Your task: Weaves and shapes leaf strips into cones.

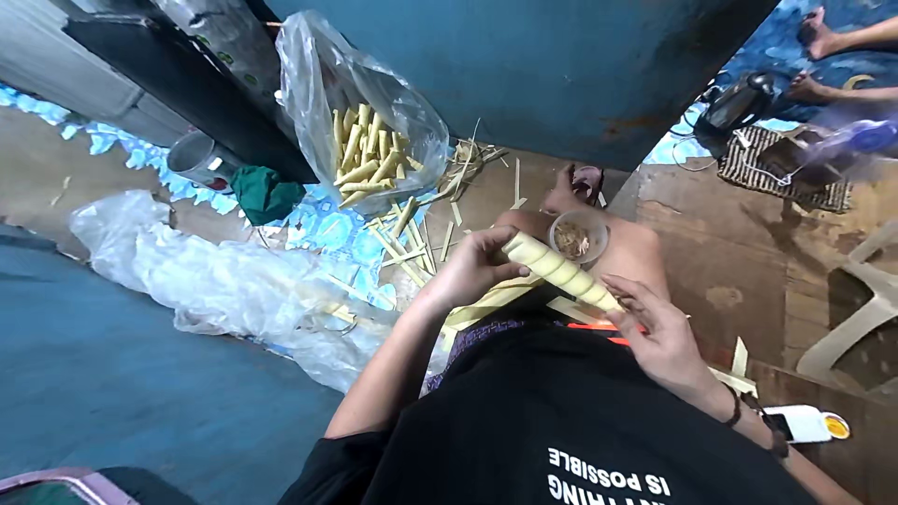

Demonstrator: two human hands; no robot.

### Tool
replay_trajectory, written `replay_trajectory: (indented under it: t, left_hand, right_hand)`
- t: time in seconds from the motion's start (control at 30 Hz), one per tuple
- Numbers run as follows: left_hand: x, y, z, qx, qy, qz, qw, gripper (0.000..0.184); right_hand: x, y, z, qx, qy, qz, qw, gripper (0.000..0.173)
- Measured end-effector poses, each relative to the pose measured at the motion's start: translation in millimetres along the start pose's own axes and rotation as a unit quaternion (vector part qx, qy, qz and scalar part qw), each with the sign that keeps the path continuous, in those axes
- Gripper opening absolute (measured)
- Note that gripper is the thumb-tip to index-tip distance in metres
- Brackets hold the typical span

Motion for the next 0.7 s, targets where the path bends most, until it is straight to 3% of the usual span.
replay_trajectory:
  t: [0.03, 0.1, 0.13, 0.17, 0.2, 0.23, 0.27, 0.3, 0.37, 0.43, 0.47, 0.5, 0.53, 0.6, 0.63, 0.7]
  left_hand:
    - [0.0, 0.5, -0.1, 0.006, 0.000, -0.001, 1.000, 0.022]
    - [-1.1, -0.3, 1.2, 0.011, -0.005, -0.003, 1.000, 0.022]
    - [-0.5, -0.8, 1.9, 0.007, -0.006, -0.001, 1.000, 0.021]
    - [-0.1, -0.4, 1.8, 0.004, -0.005, 0.000, 1.000, 0.020]
    - [0.2, 0.8, 1.2, 0.001, -0.003, 0.004, 1.000, 0.019]
    - [0.8, 2.6, 0.3, -0.002, -0.001, 0.010, 1.000, 0.019]
    - [1.8, 4.5, -0.8, -0.004, 0.001, 0.015, 1.000, 0.018]
    - [2.2, 5.5, -1.4, -0.003, 0.003, 0.016, 1.000, 0.020]
    - [0.5, 5.6, 0.6, -0.002, 0.001, 0.011, 1.000, 0.021]
    - [-2.8, 4.0, 3.6, -0.001, 0.003, -0.007, 1.000, 0.019]
    - [-2.3, 3.4, 4.3, -0.004, 0.003, -0.011, 1.000, 0.018]
    - [-1.4, 4.0, 3.9, -0.006, 0.005, -0.011, 1.000, 0.016]
    - [-0.5, 5.1, 2.3, -0.011, 0.010, -0.008, 1.000, 0.015]
    - [1.2, 7.1, -1.2, -0.015, 0.021, 0.002, 1.000, 0.018]
    - [1.8, 6.9, -2.7, -0.014, 0.028, 0.003, 1.000, 0.021]
    - [1.1, 7.1, -3.4, -0.007, 0.038, 0.001, 0.999, 0.025]
  right_hand:
    - [-2.9, -3.3, 10.2, 0.127, -0.105, 0.015, 0.986, 0.034]
    - [-12.0, -14.3, 20.9, 0.319, -0.265, 0.049, 0.909, 0.043]
    - [-11.9, -14.0, 20.3, 0.323, -0.267, 0.056, 0.906, 0.044]
    - [-9.0, -9.7, 16.7, 0.265, -0.219, 0.052, 0.937, 0.040]
    - [-4.6, -3.6, 9.4, 0.158, -0.129, 0.034, 0.978, 0.034]
    - [-1.0, 1.3, 0.2, 0.024, -0.023, 0.012, 0.999, 0.039]
    - [0.1, 3.6, -5.7, -0.078, 0.056, 0.003, 0.995, 0.047]
    - [0.0, 4.9, -6.7, -0.105, 0.075, 0.005, 0.992, 0.047]
    - [-3.0, 1.0, 9.2, 0.100, -0.086, 0.014, 0.991, 0.033]
    - [-12.5, -12.0, 20.6, 0.308, -0.248, 0.038, 0.918, 0.040]
    - [-12.5, -12.2, 20.2, 0.306, -0.248, 0.037, 0.919, 0.040]
    - [-9.2, -8.9, 15.6, 0.237, -0.192, 0.027, 0.952, 0.036]
    - [-5.0, -4.1, 6.7, 0.114, -0.094, 0.009, 0.989, 0.033]
    - [-1.6, 0.6, -9.9, -0.129, 0.093, -0.009, 0.987, 0.047]
    - [-2.4, 0.9, -9.5, -0.144, 0.101, -0.009, 0.984, 0.047]
    - [-4.8, -2.5, 9.0, 0.072, -0.078, 0.003, 0.994, 0.035]
Point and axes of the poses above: each hand's wrist, its own x-axis towards the middle knuckle, its own y-axis out of the back of the hand, z = x × y, the point moved 8 cm from there along x, towards the middle knuckle, and after that the axes turned 15 degrees about y, right-handed, at the moved point
